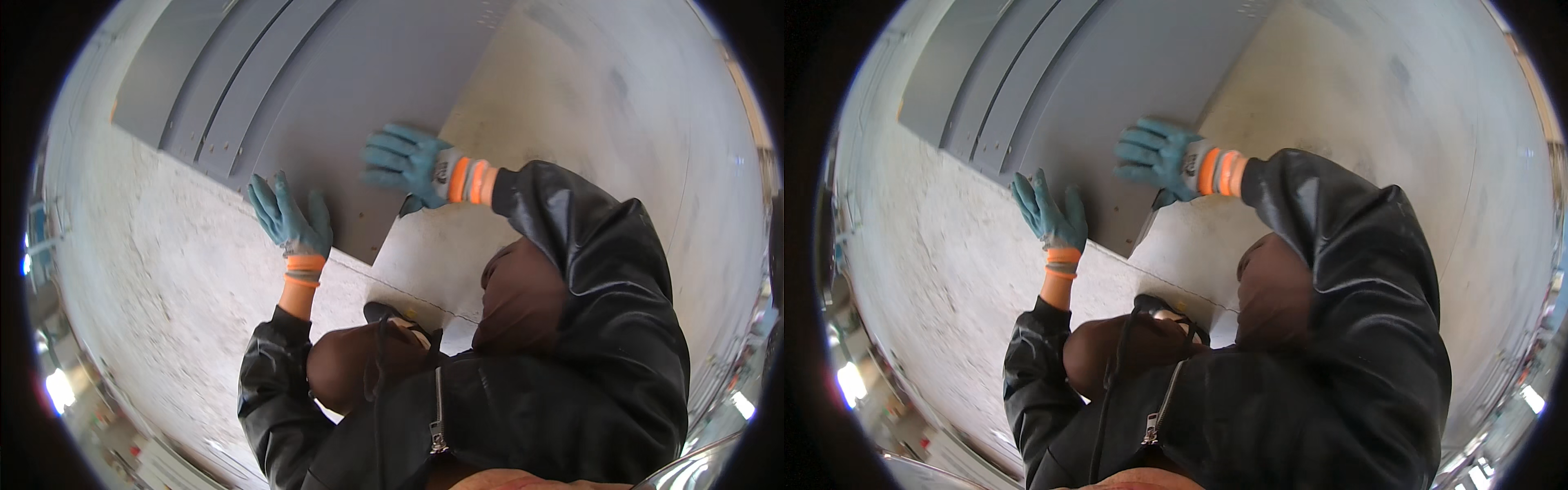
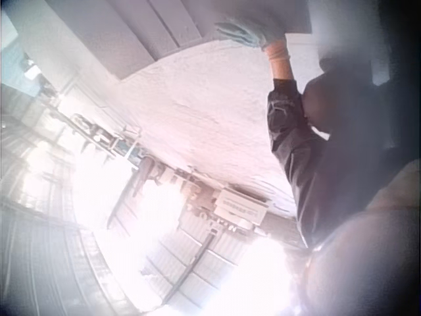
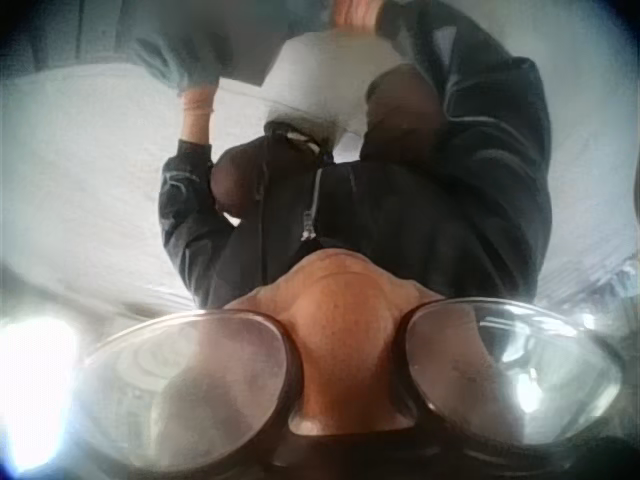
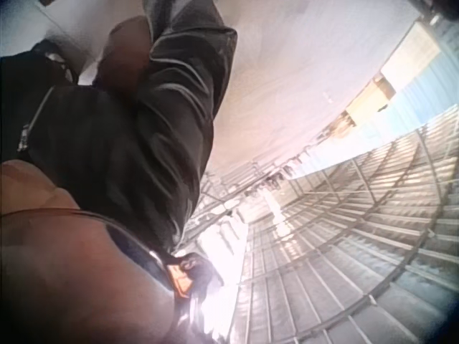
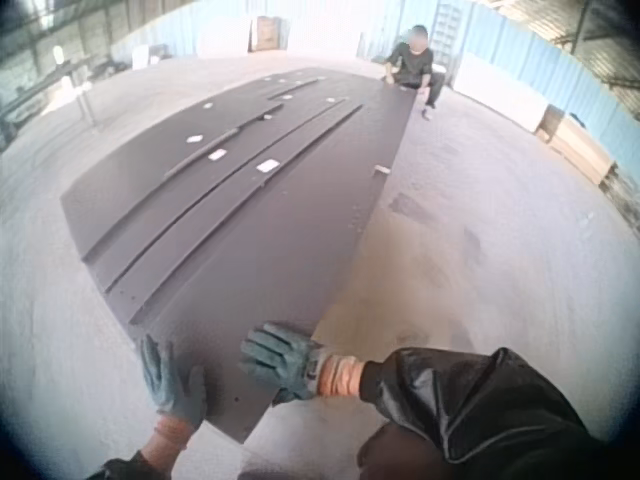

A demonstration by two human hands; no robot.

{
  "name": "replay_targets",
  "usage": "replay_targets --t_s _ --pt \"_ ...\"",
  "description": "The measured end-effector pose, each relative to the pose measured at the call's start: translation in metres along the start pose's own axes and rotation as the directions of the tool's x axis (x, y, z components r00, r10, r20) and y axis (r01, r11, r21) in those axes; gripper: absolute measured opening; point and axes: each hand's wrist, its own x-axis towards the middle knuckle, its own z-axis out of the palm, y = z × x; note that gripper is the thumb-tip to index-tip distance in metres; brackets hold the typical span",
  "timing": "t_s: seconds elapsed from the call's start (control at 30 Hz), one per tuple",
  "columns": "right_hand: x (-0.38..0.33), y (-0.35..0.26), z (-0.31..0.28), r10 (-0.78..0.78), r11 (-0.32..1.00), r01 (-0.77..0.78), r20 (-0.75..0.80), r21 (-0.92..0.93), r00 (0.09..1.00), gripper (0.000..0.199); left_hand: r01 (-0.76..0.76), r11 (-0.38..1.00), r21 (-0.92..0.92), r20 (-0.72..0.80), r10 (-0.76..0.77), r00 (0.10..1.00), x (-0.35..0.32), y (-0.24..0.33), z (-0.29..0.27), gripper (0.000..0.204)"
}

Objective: The person wipes a large gray panel with a cloth, then uses a utility knife to trim edges and a marker to mark holes. The person stacks the finished panel with others on the floor.

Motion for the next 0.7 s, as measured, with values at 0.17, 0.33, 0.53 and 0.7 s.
replay_targets --t_s 0.17,0.33,0.53,0.7 --pt "-0.001 -0.007 0.000 0.070 0.982 -0.048 -0.117 0.180 0.991 0.075 -0.103 0.980 -0.168 0.220 0.140 0.965 0.019 0.035 0.011 0.067" --pt "-0.013 -0.002 0.016 0.138 0.944 -0.005 -0.383 0.329 0.914 0.045 -0.148 0.975 -0.169 0.353 0.200 0.914 0.014 0.051 0.032 0.073" --pt "-0.032 0.003 0.057 0.733 0.679 -0.481 -0.474 0.555 0.488 0.049 -0.280 0.957 0.073 0.462 0.216 0.860 0.005 0.034 0.056 0.090" --pt "-0.015 0.042 0.091 0.921 0.372 -0.638 -0.353 0.674 0.163 0.073 -0.329 0.936 0.124 0.492 0.230 0.840 0.004 0.029 0.061 0.086"
